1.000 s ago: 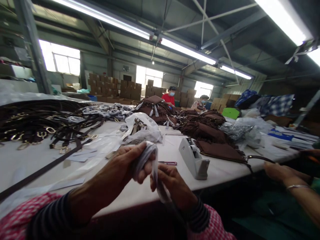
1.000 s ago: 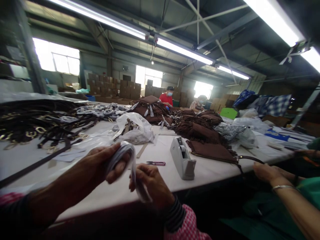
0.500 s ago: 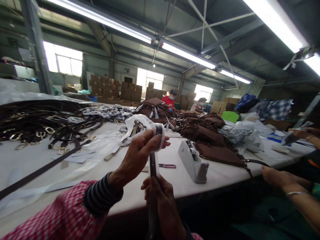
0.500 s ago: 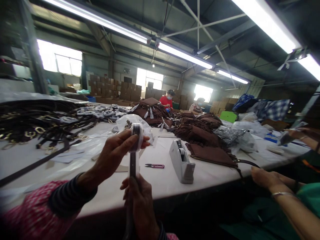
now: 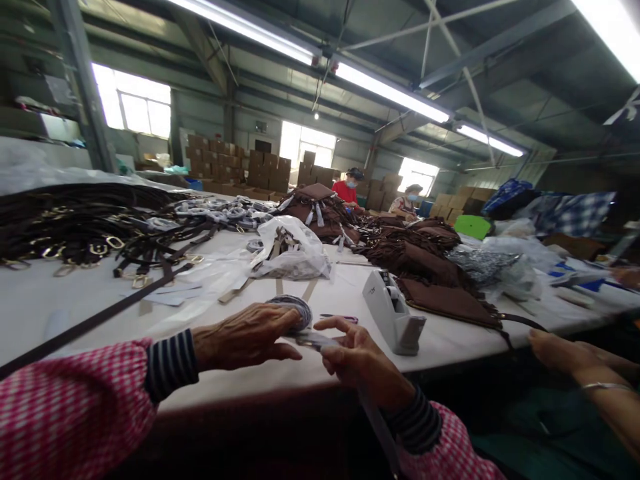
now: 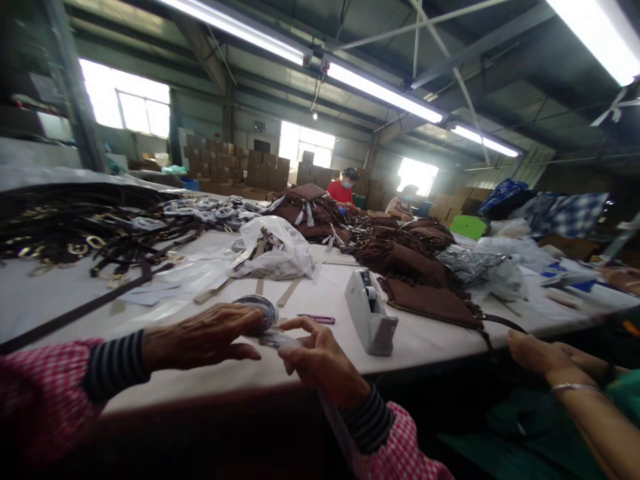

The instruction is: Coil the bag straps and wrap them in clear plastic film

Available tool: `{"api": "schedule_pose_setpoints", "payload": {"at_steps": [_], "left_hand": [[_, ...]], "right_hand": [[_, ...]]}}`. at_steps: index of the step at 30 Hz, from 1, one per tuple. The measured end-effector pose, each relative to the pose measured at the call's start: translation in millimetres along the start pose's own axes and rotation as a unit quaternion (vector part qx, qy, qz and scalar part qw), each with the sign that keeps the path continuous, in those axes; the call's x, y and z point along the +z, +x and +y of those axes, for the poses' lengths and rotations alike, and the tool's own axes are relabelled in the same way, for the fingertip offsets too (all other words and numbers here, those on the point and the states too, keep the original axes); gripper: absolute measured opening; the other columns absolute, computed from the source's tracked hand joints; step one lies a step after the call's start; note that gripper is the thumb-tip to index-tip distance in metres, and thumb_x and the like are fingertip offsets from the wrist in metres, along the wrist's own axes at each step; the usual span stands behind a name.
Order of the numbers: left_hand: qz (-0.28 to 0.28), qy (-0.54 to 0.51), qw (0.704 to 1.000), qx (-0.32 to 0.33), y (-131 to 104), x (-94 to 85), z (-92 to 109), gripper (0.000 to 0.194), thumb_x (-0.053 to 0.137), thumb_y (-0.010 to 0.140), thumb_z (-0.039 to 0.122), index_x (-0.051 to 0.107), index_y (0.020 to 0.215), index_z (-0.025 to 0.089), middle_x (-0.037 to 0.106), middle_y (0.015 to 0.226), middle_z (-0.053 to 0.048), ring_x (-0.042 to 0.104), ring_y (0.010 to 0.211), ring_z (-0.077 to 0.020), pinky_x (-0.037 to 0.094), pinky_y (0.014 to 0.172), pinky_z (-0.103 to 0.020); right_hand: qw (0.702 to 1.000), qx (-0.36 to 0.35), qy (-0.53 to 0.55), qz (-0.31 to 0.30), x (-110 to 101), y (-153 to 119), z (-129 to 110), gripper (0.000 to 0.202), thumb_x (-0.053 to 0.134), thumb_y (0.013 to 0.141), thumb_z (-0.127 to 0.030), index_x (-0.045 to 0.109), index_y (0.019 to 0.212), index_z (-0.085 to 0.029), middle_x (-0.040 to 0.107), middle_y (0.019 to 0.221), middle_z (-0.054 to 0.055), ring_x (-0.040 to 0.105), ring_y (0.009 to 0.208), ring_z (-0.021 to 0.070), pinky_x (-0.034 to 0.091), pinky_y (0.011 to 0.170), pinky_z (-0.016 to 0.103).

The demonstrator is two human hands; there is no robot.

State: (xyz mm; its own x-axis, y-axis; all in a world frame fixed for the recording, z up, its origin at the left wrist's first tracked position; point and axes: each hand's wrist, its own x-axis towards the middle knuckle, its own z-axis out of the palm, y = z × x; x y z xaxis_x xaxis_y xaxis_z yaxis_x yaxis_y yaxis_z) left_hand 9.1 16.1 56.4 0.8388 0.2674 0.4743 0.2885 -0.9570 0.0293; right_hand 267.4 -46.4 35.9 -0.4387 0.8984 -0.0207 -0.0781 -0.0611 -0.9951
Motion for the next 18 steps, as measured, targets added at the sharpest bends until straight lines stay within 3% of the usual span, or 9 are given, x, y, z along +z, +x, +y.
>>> {"api": "schedule_pose_setpoints", "payload": {"at_steps": [3,7,9,12,15,18], "left_hand": [[-0.043,-0.024,0.996,-0.071,-9.0,5.9,2.3,0.027,0.062,0.101,0.045,0.057,0.094,0.019,0.066,0.083,-0.003,0.058,0.066,-0.0184,0.035,0.059,-0.029],[-0.097,-0.053,0.985,-0.135,-17.6,12.1,5.2,0.026,0.058,0.102,0.043,0.06,0.089,0.02,0.065,0.076,0.0,0.055,0.06,-0.0164,0.03,0.057,-0.029],[-0.104,-0.061,0.983,-0.136,-20.4,17.6,4.8,0.032,0.054,0.102,0.046,0.06,0.085,0.02,0.063,0.072,0.0,0.053,0.058,-0.0156,0.029,0.057,-0.029],[-0.108,-0.075,0.982,-0.138,-21.7,27.5,1.0,0.04,0.05,0.102,0.052,0.058,0.081,0.019,0.06,0.067,0.0,0.05,0.056,-0.0142,0.027,0.055,-0.029],[-0.126,-0.077,0.982,-0.121,-18.3,33.0,-2.5,0.047,0.047,0.102,0.058,0.061,0.08,0.019,0.062,0.065,-0.001,0.049,0.054,-0.014,0.027,0.054,-0.029],[-0.147,-0.062,0.985,-0.072,-12.4,32.2,-2.4,0.044,0.049,0.101,0.057,0.068,0.094,0.018,0.064,0.065,-0.002,0.049,0.05,-0.0151,0.027,0.051,-0.03]], "right_hand": [[0.993,-0.034,-0.102,0.04,-4.1,3.5,-5.5,0.044,0.088,0.071,-0.024,0.067,0.109,-0.02,0.064,0.073,-0.005,0.045,0.054,0.0074,0.034,0.049,0.019],[0.959,-0.115,-0.251,0.065,-10.3,13.1,-1.6,0.015,0.081,0.082,-0.027,0.076,0.093,-0.018,0.067,0.08,-0.001,0.057,0.075,0.0152,0.041,0.068,0.026],[0.928,-0.152,-0.335,0.053,-14.7,20.1,2.5,0.008,0.077,0.089,-0.026,0.078,0.091,-0.019,0.068,0.082,0.001,0.059,0.08,0.0173,0.042,0.073,0.029],[0.85,-0.207,-0.483,0.046,-19.3,31.4,7.6,0.01,0.077,0.092,-0.026,0.078,0.088,-0.018,0.07,0.09,0.004,0.062,0.091,0.0208,0.044,0.081,0.032],[0.768,-0.23,-0.597,0.001,-19.2,39.9,9.4,0.017,0.076,0.094,-0.024,0.076,0.11,-0.02,0.071,0.1,0.006,0.061,0.098,0.0226,0.044,0.085,0.032],[0.739,-0.228,-0.626,-0.096,-17.3,43.2,8.5,0.045,0.069,0.097,-0.017,0.063,0.14,-0.03,0.069,0.111,0.004,0.061,0.101,0.0205,0.045,0.087,0.03]]}}
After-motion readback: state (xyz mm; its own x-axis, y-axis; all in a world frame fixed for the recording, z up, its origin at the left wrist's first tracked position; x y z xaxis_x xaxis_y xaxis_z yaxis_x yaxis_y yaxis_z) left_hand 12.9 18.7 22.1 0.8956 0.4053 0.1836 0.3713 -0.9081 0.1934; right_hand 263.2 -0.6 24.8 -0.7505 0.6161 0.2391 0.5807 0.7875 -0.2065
